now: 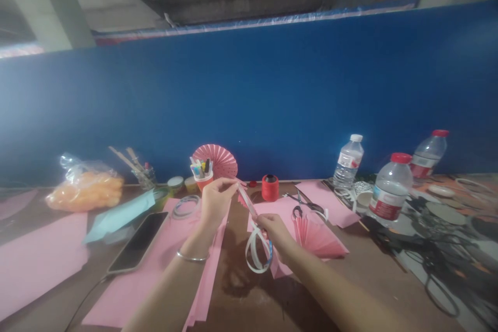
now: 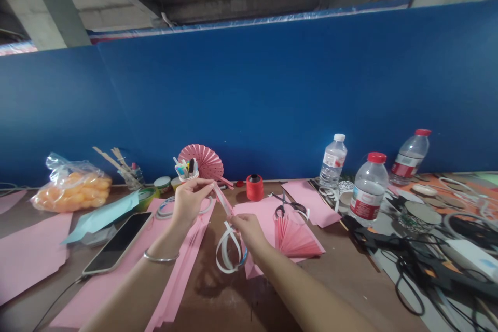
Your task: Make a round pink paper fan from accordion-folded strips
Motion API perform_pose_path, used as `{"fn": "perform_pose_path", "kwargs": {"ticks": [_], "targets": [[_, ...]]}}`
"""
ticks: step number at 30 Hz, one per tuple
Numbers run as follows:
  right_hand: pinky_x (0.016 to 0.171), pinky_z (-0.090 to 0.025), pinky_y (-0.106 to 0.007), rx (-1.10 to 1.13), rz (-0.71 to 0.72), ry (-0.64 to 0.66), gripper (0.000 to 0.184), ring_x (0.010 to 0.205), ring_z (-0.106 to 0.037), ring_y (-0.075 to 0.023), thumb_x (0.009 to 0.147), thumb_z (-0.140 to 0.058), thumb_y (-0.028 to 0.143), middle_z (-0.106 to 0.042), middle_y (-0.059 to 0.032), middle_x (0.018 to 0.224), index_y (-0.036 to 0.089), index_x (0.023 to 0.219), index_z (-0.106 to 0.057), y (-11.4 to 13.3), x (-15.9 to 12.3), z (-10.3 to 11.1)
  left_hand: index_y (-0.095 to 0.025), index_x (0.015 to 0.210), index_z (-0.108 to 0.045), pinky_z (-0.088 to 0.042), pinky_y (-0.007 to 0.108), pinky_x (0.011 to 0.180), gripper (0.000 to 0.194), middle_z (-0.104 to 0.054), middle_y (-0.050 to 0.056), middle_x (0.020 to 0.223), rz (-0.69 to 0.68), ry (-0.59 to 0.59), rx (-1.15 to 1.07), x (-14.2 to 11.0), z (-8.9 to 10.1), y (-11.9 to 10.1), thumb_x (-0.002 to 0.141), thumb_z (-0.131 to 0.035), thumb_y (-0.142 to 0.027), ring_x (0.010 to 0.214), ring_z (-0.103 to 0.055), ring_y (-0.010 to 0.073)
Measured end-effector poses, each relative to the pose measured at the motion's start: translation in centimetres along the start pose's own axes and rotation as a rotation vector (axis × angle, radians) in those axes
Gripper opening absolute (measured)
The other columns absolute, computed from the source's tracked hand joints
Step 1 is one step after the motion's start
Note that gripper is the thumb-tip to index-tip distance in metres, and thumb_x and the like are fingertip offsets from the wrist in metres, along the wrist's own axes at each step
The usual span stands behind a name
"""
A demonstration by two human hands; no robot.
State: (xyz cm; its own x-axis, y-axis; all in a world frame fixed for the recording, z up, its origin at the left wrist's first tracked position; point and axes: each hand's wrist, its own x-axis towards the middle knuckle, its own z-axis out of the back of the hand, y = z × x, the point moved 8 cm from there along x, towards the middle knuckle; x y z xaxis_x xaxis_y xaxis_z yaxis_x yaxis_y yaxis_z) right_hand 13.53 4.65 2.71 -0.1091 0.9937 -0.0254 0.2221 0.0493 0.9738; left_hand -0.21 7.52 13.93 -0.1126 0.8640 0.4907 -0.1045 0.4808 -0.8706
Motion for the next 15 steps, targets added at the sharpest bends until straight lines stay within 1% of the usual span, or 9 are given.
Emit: {"fn": "perform_pose_path", "kwargs": {"ticks": [3, 8, 11, 15], "targets": [[0.044, -0.017, -0.023, -0.006, 0.000, -0.005, 0.030, 0.042, -0.023, -0.0062, 0.063, -0.058, 0.034, -0.031, 0.0077, 0.041, 0.017, 0.044, -0.042, 0.16, -0.06, 0.02, -0.014, 0.071, -0.066, -0.051, 0.027, 0.061, 0.010, -0.067, 0.003, 0.064, 0.001, 0.003, 0.007, -0.02, -0.03, 0.06, 0.066, -0.060, -0.019, 0.060, -0.063, 0.0158], [0.043, -0.015, -0.023, -0.005, -0.004, -0.003, 0.027, 0.040, -0.022, -0.0060, 0.063, -0.055, 0.029, -0.029, 0.0081, 0.040, 0.017, 0.043, -0.041, 0.24, -0.14, -0.07, -0.014, 0.071, -0.067, -0.051, 0.025, 0.059, 0.010, -0.068, 0.003, 0.066, -0.028, 0.010, 0.048, -0.01, 0.00, -0.17, 0.066, -0.059, -0.018, 0.061, -0.063, 0.0153], [0.042, -0.014, -0.023, 0.005, -0.012, 0.006, 0.027, 0.040, -0.021, -0.0058, 0.063, -0.056, 0.029, -0.028, 0.0083, 0.040, 0.017, 0.044, -0.041, 0.04, -0.21, -0.21, -0.015, 0.072, -0.068, -0.050, 0.024, 0.058, 0.011, -0.068, 0.003, 0.066, -0.058, -0.001, 0.110, -0.13, 0.08, -0.45, 0.067, -0.059, -0.019, 0.062, -0.062, 0.0155], [0.041, -0.014, -0.023, 0.029, -0.030, 0.026, 0.030, 0.038, -0.022, -0.0057, 0.063, -0.057, 0.033, -0.028, 0.0085, 0.039, 0.018, 0.044, -0.040, -0.44, -0.23, -0.48, -0.017, 0.074, -0.069, -0.050, 0.024, 0.061, 0.013, -0.069, 0.003, 0.070, -0.124, -0.030, 0.219, -0.51, 0.21, -0.94, 0.069, -0.057, -0.021, 0.066, -0.062, 0.0153]]}}
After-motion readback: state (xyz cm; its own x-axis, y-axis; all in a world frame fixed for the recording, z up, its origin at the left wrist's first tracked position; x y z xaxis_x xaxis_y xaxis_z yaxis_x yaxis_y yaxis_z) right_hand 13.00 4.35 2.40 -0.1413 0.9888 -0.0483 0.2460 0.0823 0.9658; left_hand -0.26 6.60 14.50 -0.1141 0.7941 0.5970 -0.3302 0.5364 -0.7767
